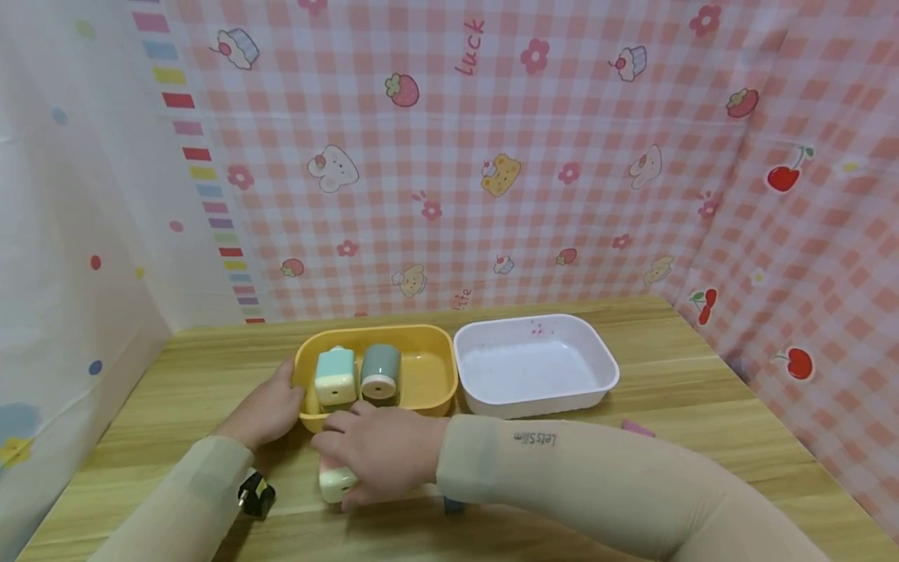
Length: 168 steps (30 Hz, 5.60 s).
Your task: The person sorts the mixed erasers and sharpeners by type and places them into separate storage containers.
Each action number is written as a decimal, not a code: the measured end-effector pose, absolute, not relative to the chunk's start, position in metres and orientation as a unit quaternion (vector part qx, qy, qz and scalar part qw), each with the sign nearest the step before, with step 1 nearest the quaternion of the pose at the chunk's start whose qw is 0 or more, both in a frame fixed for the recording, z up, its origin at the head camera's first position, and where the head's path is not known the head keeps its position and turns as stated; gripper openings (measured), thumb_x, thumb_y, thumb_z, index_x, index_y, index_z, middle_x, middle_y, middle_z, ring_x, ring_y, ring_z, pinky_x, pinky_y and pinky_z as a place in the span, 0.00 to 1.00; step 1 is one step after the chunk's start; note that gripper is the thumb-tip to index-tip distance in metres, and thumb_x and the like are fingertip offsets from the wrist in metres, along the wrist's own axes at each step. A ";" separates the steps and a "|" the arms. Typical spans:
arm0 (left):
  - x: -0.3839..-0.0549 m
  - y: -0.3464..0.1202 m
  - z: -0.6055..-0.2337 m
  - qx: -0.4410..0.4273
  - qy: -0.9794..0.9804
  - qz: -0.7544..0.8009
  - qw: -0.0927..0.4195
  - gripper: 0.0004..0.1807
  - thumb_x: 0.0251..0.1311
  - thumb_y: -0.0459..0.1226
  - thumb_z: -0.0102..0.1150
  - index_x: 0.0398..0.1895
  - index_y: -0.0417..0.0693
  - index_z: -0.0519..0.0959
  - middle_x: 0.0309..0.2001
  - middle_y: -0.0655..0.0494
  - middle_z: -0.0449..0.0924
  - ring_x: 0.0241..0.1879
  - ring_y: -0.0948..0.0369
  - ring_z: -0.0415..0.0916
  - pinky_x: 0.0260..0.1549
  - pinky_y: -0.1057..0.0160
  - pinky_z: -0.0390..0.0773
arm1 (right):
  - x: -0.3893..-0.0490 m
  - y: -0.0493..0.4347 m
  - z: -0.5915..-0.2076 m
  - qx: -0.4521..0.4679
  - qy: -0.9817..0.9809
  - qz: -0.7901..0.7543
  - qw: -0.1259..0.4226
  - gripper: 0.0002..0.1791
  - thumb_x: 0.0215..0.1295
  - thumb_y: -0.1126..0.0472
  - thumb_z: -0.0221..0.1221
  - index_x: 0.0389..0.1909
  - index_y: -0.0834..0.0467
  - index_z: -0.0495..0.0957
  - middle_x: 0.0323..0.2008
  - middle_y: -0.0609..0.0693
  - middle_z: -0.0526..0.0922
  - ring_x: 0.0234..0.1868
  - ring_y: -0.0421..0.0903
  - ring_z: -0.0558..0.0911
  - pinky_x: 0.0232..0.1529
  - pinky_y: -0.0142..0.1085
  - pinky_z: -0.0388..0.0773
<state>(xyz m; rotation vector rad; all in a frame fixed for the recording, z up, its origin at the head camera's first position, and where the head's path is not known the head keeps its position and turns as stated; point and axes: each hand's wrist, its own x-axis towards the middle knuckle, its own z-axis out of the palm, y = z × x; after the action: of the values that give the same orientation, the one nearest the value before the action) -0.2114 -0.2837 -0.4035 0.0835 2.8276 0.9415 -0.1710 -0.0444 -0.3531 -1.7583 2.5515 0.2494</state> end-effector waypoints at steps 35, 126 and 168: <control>-0.211 -0.284 -0.402 0.025 0.947 0.307 0.089 0.34 0.79 0.39 0.30 0.83 0.35 0.44 0.75 0.25 0.63 0.71 0.34 0.67 0.67 0.31 0.70 | -0.173 -0.050 -0.364 -0.591 0.805 0.050 0.017 0.40 0.64 0.43 0.72 0.73 0.49 0.67 0.64 0.43 0.74 0.48 0.34 0.79 0.55 0.21 0.77; -0.214 -0.283 -0.402 0.013 0.945 0.312 0.101 0.34 0.79 0.37 0.29 0.83 0.33 0.42 0.77 0.24 0.58 0.76 0.32 0.59 0.73 0.29 0.60 | -0.207 0.002 -0.296 -0.511 0.854 -0.096 0.025 0.41 0.68 0.51 0.70 0.78 0.52 0.63 0.76 0.50 0.65 0.66 0.45 0.78 0.70 0.35 0.76; -0.211 -0.281 -0.399 0.022 0.949 0.301 0.093 0.34 0.79 0.37 0.29 0.83 0.33 0.42 0.77 0.24 0.58 0.76 0.31 0.60 0.73 0.28 0.60 | -0.252 0.039 -0.326 -0.390 0.915 -0.089 0.053 0.42 0.70 0.52 0.69 0.81 0.49 0.61 0.79 0.49 0.64 0.73 0.51 0.74 0.73 0.48 0.74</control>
<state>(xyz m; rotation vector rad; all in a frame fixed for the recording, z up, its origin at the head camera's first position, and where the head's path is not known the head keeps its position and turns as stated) -0.2106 -0.2806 -0.3991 0.0649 2.8160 0.8925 -0.2521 0.0390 -0.3262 -1.1864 2.7814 -0.2708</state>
